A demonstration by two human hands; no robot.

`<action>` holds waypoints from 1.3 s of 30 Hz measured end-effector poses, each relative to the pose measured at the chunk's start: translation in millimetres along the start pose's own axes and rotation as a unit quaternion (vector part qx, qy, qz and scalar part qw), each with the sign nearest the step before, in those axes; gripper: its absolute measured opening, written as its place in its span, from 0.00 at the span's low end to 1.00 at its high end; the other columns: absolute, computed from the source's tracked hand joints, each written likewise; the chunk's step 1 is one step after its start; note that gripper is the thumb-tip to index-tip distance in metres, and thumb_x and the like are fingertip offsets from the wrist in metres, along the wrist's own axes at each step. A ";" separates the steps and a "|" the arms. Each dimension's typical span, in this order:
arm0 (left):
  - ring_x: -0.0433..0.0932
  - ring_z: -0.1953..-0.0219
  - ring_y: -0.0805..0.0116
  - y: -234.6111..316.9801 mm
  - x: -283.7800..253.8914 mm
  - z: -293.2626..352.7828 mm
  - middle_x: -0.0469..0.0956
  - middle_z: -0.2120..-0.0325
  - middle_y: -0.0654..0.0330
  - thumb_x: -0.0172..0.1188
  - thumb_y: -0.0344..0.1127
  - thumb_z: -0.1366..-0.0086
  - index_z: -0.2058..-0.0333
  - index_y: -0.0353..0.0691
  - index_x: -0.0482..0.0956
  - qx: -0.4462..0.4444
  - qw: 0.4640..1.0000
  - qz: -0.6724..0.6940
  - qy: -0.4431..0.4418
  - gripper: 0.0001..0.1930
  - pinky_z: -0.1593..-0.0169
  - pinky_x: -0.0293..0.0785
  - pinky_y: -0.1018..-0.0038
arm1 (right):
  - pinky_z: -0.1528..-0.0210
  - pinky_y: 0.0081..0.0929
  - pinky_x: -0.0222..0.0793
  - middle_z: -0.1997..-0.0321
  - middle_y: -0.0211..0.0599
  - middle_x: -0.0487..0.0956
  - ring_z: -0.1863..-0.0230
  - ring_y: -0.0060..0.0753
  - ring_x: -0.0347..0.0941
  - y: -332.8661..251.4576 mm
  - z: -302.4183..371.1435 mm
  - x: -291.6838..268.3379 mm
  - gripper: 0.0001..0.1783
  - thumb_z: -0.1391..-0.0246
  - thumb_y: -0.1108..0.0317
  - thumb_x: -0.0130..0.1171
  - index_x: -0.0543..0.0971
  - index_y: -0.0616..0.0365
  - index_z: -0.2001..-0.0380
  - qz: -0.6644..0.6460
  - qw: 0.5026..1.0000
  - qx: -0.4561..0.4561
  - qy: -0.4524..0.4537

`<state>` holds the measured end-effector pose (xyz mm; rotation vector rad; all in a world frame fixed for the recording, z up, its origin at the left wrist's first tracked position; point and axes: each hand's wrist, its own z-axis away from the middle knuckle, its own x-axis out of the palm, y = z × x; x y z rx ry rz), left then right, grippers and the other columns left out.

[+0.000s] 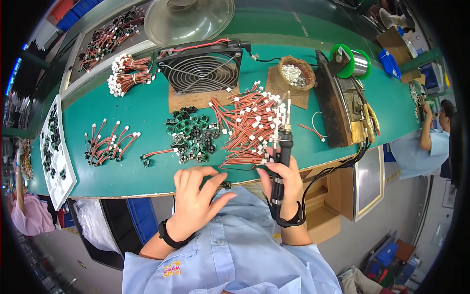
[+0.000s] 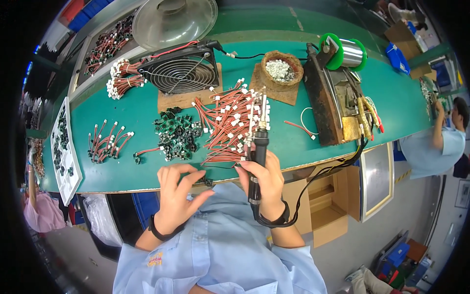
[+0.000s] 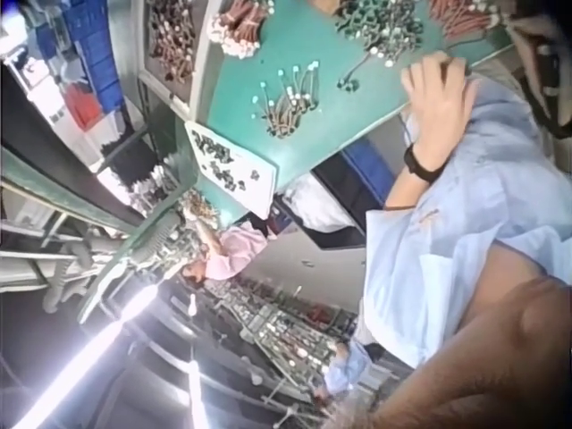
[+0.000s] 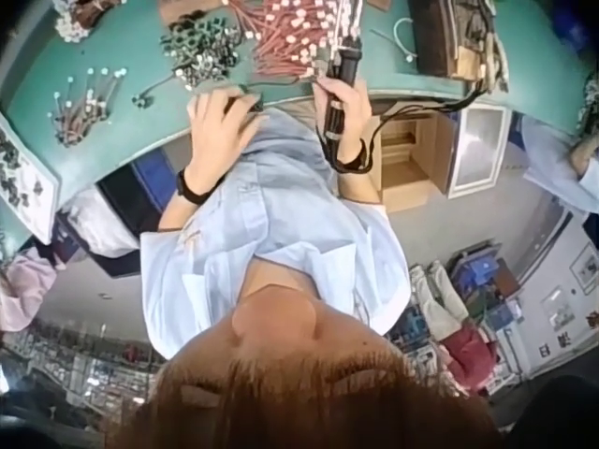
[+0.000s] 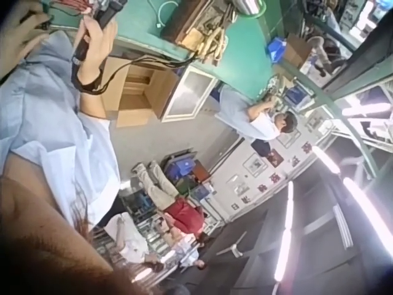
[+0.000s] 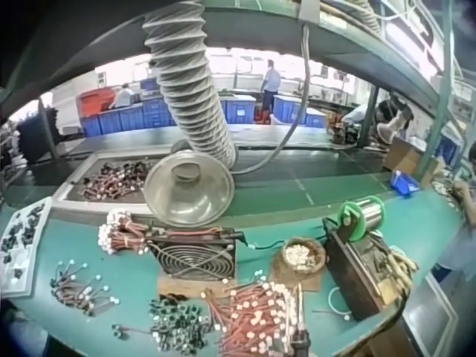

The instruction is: The person solders wires to circuit boards using a soldering iron, handling the items one at a time. They then pick up a bundle of wires, remove a rubber band from them, and place the bundle back onto the work surface before soldering wires to another circuit board.

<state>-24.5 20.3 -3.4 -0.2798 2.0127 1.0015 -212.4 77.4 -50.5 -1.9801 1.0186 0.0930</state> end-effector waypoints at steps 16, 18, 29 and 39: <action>0.67 0.63 0.63 -2.0 8.5 -15.9 0.70 0.65 0.61 0.63 0.27 0.53 0.67 0.41 0.76 -0.046 0.996 -0.070 0.042 0.12 0.57 0.55 0.67 | 0.58 0.35 0.62 0.66 0.42 0.79 0.65 0.42 0.73 -22.8 0.5 6.4 0.19 0.61 0.80 0.62 0.71 0.51 0.64 0.046 0.997 -0.055 0.006; 0.67 0.62 0.63 -9.0 17.5 -13.3 0.69 0.64 0.61 0.62 0.26 0.53 0.67 0.41 0.75 -0.038 0.995 -0.076 0.049 0.12 0.56 0.55 0.67 | 0.58 0.36 0.62 0.66 0.42 0.79 0.65 0.42 0.73 -23.4 2.8 5.8 0.18 0.60 0.80 0.62 0.71 0.52 0.65 0.028 0.998 -0.046 0.014; 0.71 0.70 0.64 -4.1 -8.1 -11.6 0.75 0.71 0.62 0.60 0.21 0.51 0.68 0.39 0.71 0.019 0.994 -0.022 0.107 0.11 0.60 0.56 0.69 | 0.59 0.33 0.63 0.67 0.38 0.79 0.65 0.40 0.74 -46.7 -24.5 1.8 0.18 0.62 0.80 0.63 0.71 0.52 0.66 -0.007 0.999 -0.048 0.019; 0.72 0.72 0.65 8.5 -28.4 -7.2 0.75 0.73 0.62 0.61 0.23 0.51 0.69 0.38 0.72 -0.002 0.981 0.189 0.032 0.10 0.63 0.59 0.70 | 0.63 0.31 0.66 0.73 0.32 0.78 0.71 0.35 0.75 -57.8 -20.0 4.8 0.24 0.63 0.83 0.64 0.67 0.48 0.65 -0.063 0.992 -0.065 -0.091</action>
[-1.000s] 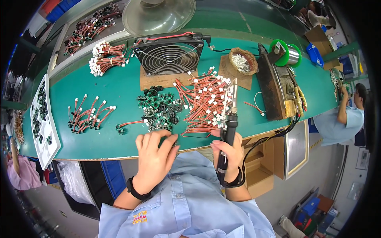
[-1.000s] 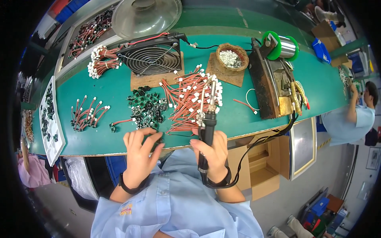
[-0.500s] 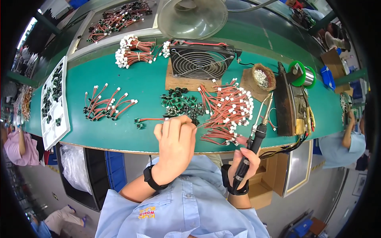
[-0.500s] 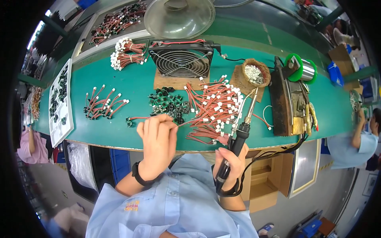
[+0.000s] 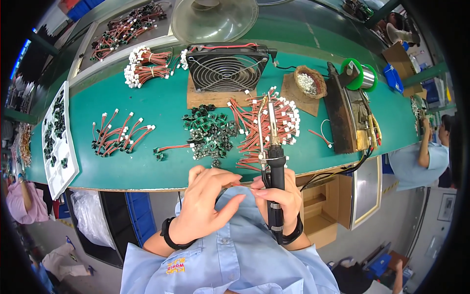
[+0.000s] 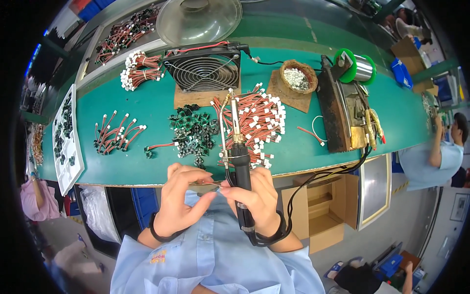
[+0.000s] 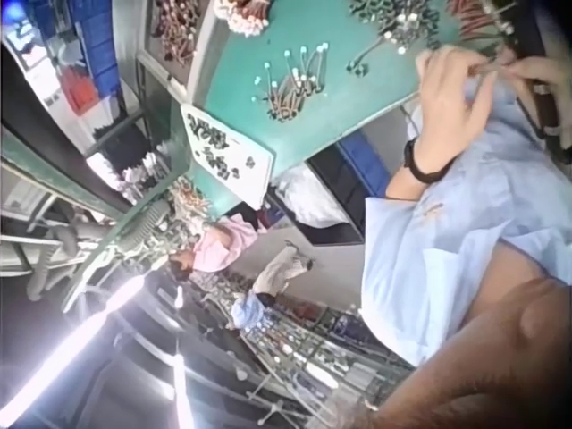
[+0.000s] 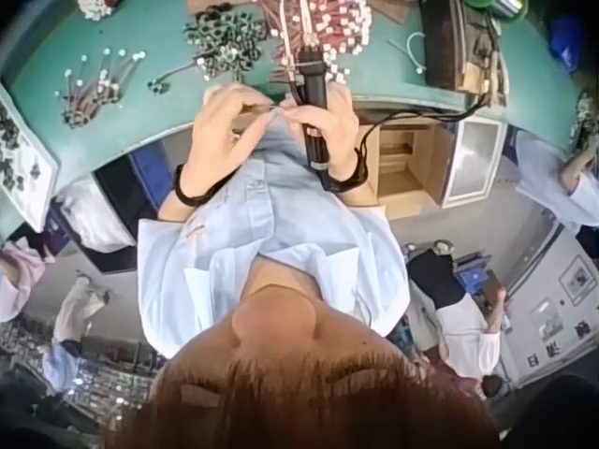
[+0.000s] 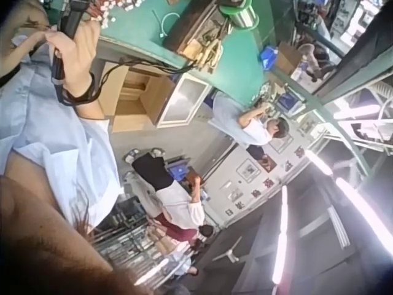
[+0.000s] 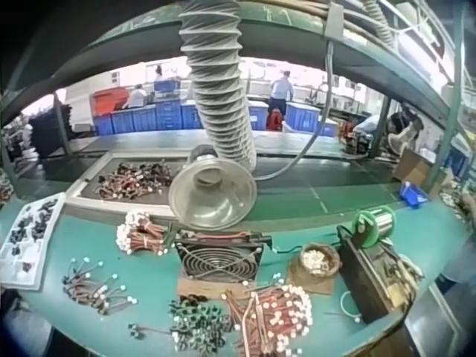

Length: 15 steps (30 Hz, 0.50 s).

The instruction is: The person solders wires to circuit boards using a soldering iron, handling the items one at a time. They then pick up a bundle of wires, remove a rubber band from them, and place the bundle back onto the work surface before soldering wires to another circuit board.

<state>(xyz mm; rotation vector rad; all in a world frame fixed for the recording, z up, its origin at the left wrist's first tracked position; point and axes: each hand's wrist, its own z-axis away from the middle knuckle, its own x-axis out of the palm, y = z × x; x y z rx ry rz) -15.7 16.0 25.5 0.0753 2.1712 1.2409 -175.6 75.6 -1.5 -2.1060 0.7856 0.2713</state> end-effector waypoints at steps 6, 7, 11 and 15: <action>0.72 0.73 0.65 -7.6 -6.2 1.0 0.75 0.75 0.62 0.61 0.24 0.51 0.71 0.39 0.72 0.022 0.999 0.011 -0.047 0.08 0.62 0.59 0.70 | 0.64 0.29 0.66 0.74 0.31 0.77 0.73 0.34 0.74 -5.8 0.3 -4.6 0.24 0.64 0.84 0.64 0.67 0.47 0.66 0.009 0.999 -0.017 -0.026; 0.72 0.74 0.65 -6.5 -8.1 -0.1 0.75 0.76 0.62 0.61 0.23 0.51 0.72 0.39 0.73 0.027 0.998 -0.002 -0.052 0.08 0.61 0.60 0.70 | 0.64 0.29 0.66 0.74 0.31 0.77 0.73 0.34 0.74 -5.2 0.7 -5.3 0.24 0.64 0.84 0.64 0.67 0.47 0.66 0.010 0.999 -0.016 -0.026; 0.72 0.74 0.65 -7.4 -12.2 -0.4 0.75 0.76 0.62 0.60 0.22 0.51 0.73 0.39 0.72 0.033 0.997 -0.009 -0.068 0.07 0.61 0.60 0.70 | 0.64 0.29 0.66 0.74 0.31 0.77 0.73 0.33 0.74 -2.3 2.2 -6.3 0.23 0.63 0.84 0.64 0.68 0.48 0.66 -0.013 1.000 -0.010 -0.022; 0.71 0.74 0.63 -8.2 -10.9 0.2 0.74 0.76 0.61 0.59 0.23 0.50 0.72 0.38 0.72 0.024 0.996 0.029 -0.079 0.07 0.62 0.60 0.69 | 0.63 0.29 0.66 0.73 0.31 0.77 0.72 0.33 0.74 -5.7 -2.1 -8.8 0.22 0.63 0.84 0.64 0.69 0.50 0.66 -0.023 0.999 0.001 -0.036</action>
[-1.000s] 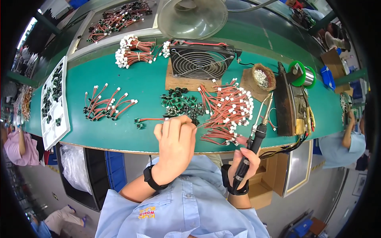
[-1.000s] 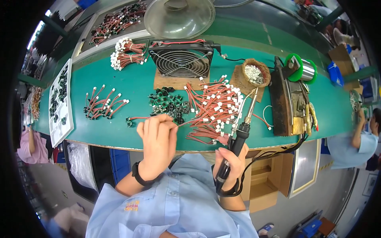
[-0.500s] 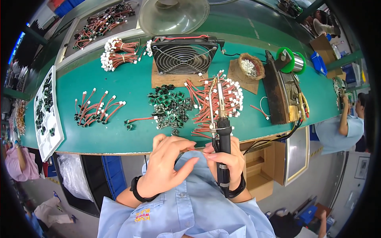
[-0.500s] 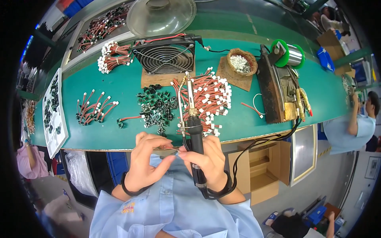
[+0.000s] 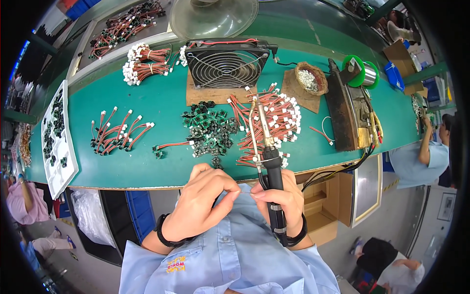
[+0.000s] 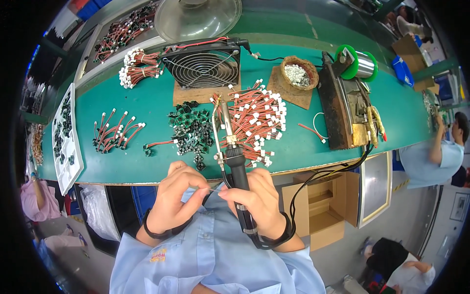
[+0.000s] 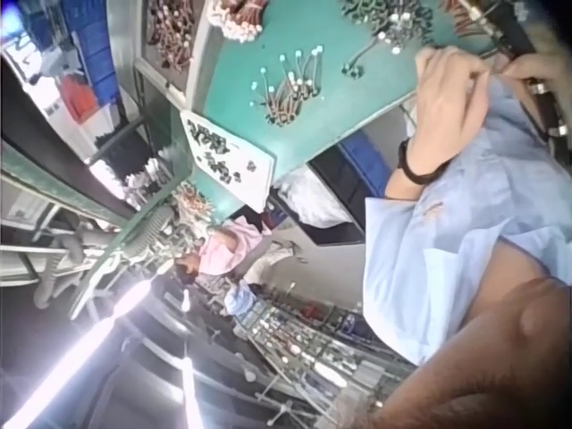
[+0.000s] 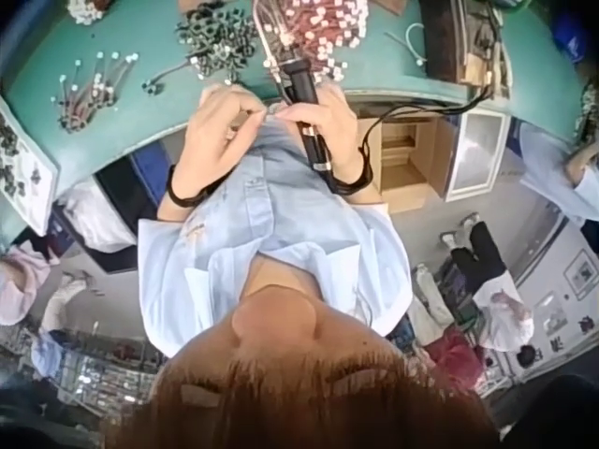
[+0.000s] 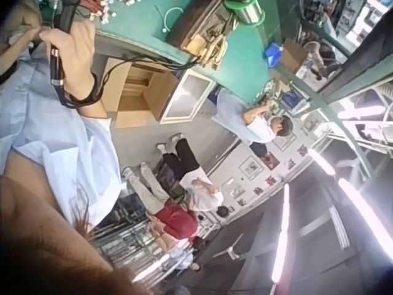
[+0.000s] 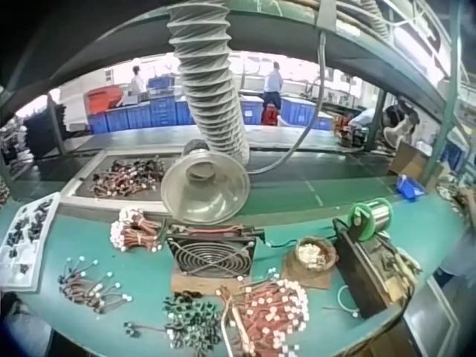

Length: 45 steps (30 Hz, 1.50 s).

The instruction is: The person solders wires to circuit boards using a soldering iron, handling the items one at a time. They then pick up a bundle of wires, remove a rubber band from them, and place the bundle back onto the work surface before soldering wires to another circuit board.

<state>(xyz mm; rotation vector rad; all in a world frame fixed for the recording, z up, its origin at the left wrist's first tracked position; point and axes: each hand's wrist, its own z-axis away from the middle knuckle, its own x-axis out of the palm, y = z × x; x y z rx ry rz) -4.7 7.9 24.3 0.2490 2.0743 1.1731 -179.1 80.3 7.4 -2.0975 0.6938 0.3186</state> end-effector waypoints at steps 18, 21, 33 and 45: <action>0.72 0.74 0.60 15.9 3.2 -8.3 0.73 0.77 0.58 0.58 0.23 0.47 0.70 0.37 0.73 -0.053 0.997 0.051 -0.011 0.05 0.65 0.65 0.70 | 0.69 0.26 0.64 0.76 0.30 0.74 0.75 0.31 0.70 1.4 7.4 -3.8 0.20 0.64 0.82 0.60 0.72 0.55 0.63 -0.071 0.996 0.057 -0.018; 0.73 0.74 0.59 8.1 6.8 -4.8 0.73 0.76 0.58 0.58 0.24 0.47 0.70 0.37 0.74 -0.040 0.999 -0.035 -0.011 0.05 0.66 0.67 0.70 | 0.70 0.26 0.64 0.76 0.31 0.74 0.75 0.32 0.70 -0.3 7.4 -4.1 0.21 0.64 0.82 0.60 0.72 0.55 0.63 -0.049 0.998 0.045 -0.023; 0.74 0.71 0.60 7.0 7.9 5.1 0.74 0.75 0.58 0.58 0.23 0.47 0.71 0.37 0.75 -0.020 0.996 -0.080 -0.018 0.04 0.66 0.69 0.71 | 0.74 0.26 0.66 0.70 0.37 0.76 0.75 0.34 0.71 -6.3 14.9 1.2 0.21 0.67 0.81 0.59 0.74 0.55 0.63 0.024 0.998 0.035 -0.037; 0.74 0.71 0.63 -10.2 -26.4 21.7 0.75 0.73 0.57 0.56 0.25 0.43 0.72 0.36 0.74 -0.110 0.980 0.160 -0.038 0.00 0.66 0.69 0.73 | 0.69 0.23 0.69 0.72 0.42 0.75 0.72 0.30 0.72 -6.1 18.6 23.1 0.19 0.60 0.88 0.60 0.67 0.57 0.67 -0.198 0.974 0.104 -0.023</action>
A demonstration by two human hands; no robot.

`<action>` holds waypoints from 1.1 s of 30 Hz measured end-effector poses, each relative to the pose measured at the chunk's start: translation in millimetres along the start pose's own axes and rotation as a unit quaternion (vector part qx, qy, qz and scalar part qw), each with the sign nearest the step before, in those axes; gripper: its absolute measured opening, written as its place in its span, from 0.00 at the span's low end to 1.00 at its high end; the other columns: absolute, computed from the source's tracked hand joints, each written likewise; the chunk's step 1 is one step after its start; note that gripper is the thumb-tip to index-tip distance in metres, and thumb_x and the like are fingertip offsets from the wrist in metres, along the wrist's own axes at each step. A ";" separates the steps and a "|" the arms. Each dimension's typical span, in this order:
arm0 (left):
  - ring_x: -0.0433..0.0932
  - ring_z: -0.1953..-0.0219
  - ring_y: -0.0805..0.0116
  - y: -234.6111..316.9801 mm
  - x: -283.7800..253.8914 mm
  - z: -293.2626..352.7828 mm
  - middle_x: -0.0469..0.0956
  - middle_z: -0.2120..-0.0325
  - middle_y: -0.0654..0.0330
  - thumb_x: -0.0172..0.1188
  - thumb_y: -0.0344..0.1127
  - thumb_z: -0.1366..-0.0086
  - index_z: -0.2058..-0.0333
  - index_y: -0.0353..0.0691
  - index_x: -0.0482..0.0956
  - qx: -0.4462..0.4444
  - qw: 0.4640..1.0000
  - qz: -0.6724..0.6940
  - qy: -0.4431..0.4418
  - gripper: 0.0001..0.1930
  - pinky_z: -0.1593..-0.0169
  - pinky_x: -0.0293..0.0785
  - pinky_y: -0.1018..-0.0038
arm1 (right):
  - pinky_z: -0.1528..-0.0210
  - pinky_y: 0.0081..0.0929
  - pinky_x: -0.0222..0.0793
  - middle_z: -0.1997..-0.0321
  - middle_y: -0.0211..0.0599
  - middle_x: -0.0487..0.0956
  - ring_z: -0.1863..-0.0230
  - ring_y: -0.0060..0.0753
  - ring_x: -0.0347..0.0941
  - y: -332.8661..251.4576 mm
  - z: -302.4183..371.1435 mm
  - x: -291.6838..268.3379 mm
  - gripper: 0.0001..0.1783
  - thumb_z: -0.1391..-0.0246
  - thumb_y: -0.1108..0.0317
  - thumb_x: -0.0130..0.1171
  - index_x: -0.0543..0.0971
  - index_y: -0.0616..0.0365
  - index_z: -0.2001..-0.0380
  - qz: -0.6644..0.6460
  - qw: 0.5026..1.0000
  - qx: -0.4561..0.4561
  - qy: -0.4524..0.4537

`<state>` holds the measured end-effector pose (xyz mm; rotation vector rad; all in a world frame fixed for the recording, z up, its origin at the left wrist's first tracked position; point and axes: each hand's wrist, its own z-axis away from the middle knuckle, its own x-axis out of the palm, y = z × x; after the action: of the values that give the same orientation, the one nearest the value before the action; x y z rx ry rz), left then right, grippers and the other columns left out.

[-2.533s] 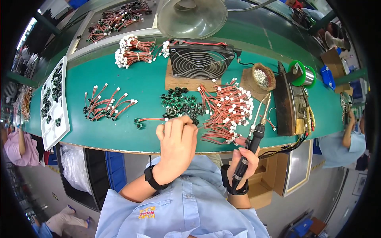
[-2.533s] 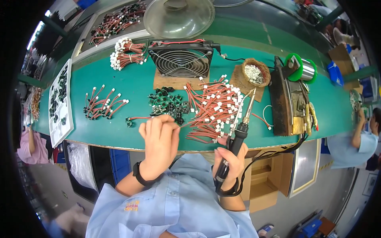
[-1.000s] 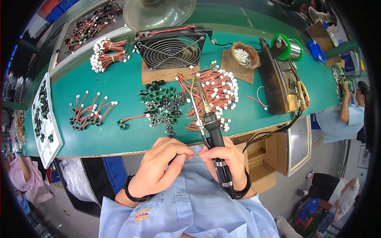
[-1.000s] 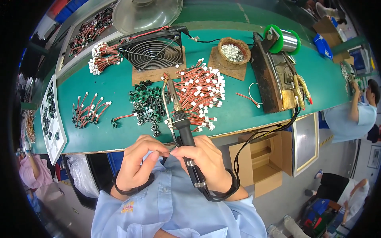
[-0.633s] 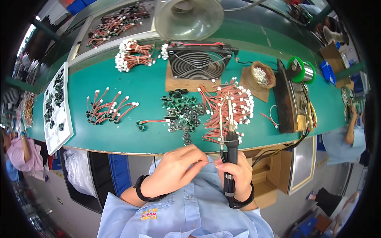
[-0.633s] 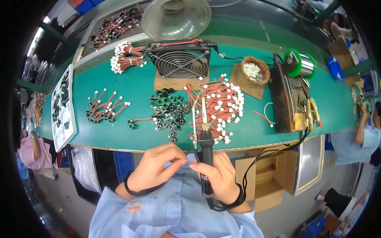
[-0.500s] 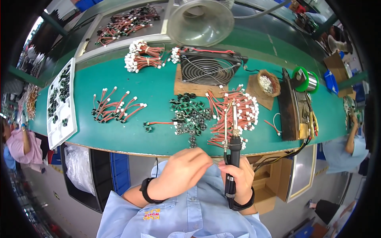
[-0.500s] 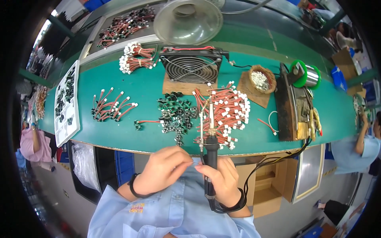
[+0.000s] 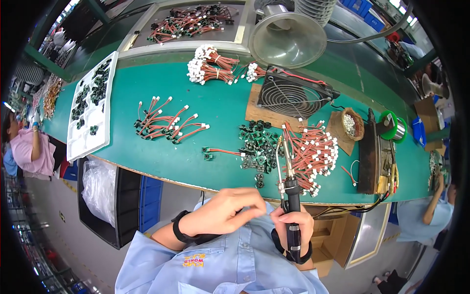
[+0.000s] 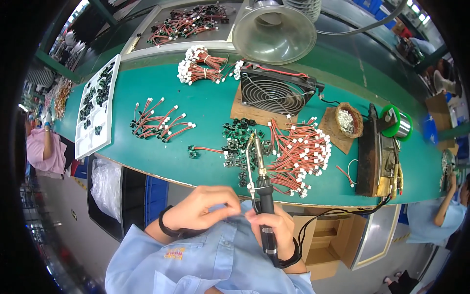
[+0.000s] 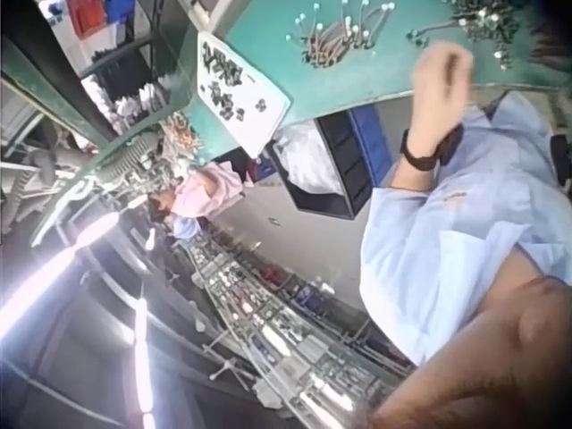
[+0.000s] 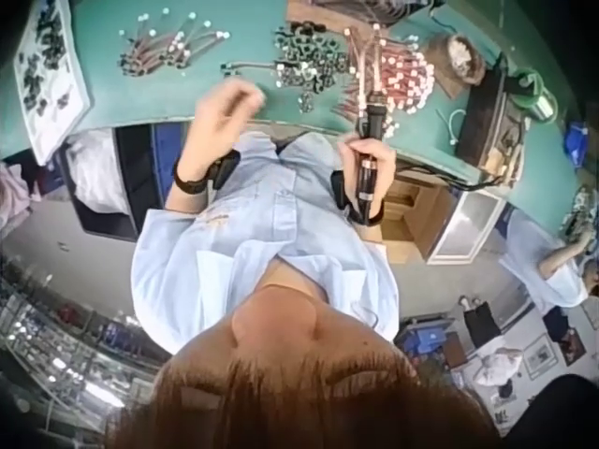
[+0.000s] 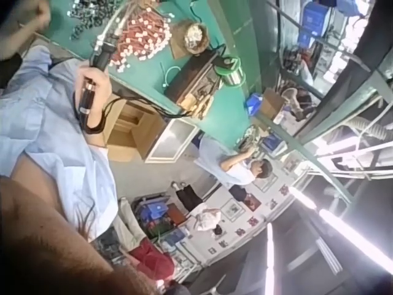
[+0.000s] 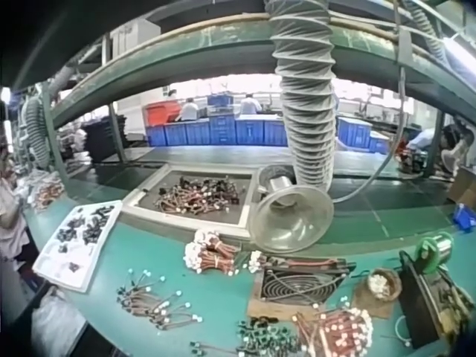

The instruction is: The person solders wires to circuit boards using a soldering iron, handling the items one at a time. They then pick up a bundle of wires, remove a rubber band from them, and place the bundle back onto the work surface before soldering wires to another circuit board.

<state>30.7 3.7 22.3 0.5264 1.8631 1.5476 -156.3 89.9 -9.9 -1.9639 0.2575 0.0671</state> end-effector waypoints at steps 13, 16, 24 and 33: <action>0.73 0.70 0.64 -55.3 -41.9 17.2 0.73 0.72 0.55 0.61 0.27 0.45 0.65 0.34 0.70 -0.070 0.851 -0.422 0.306 0.10 0.65 0.67 0.74 | 0.65 0.22 0.68 0.67 0.40 0.74 0.71 0.26 0.71 -5.9 -15.7 1.8 0.18 0.56 0.83 0.61 0.65 0.56 0.66 0.065 0.993 0.013 0.095; 0.74 0.70 0.69 -53.2 -39.2 20.9 0.74 0.71 0.56 0.60 0.26 0.45 0.65 0.34 0.70 -0.115 0.890 -0.227 0.378 0.10 0.64 0.67 0.77 | 0.66 0.23 0.68 0.68 0.40 0.74 0.71 0.26 0.71 -7.3 -17.2 -0.1 0.18 0.56 0.84 0.60 0.65 0.56 0.65 0.048 0.991 0.024 0.119; 0.74 0.65 0.73 12.8 -2.8 -3.8 0.74 0.67 0.58 0.56 0.22 0.43 0.59 0.32 0.73 -0.054 0.966 0.054 0.248 0.12 0.61 0.69 0.79 | 0.69 0.23 0.68 0.72 0.44 0.74 0.73 0.26 0.70 -24.4 -33.7 -2.1 0.19 0.55 0.84 0.58 0.63 0.57 0.63 -0.009 0.999 -0.023 0.040; 0.73 0.64 0.74 16.2 9.4 -8.6 0.73 0.61 0.60 0.55 0.27 0.38 0.54 0.33 0.72 -0.138 0.944 0.291 0.072 0.13 0.59 0.70 0.78 | 0.72 0.20 0.67 0.73 0.44 0.75 0.74 0.23 0.71 -31.3 -34.6 -2.0 0.19 0.55 0.84 0.58 0.63 0.58 0.63 -0.012 1.000 0.016 0.022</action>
<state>16.4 7.4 36.6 0.9078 1.6272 2.2452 -154.1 70.3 32.4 -1.9372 0.2638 0.0039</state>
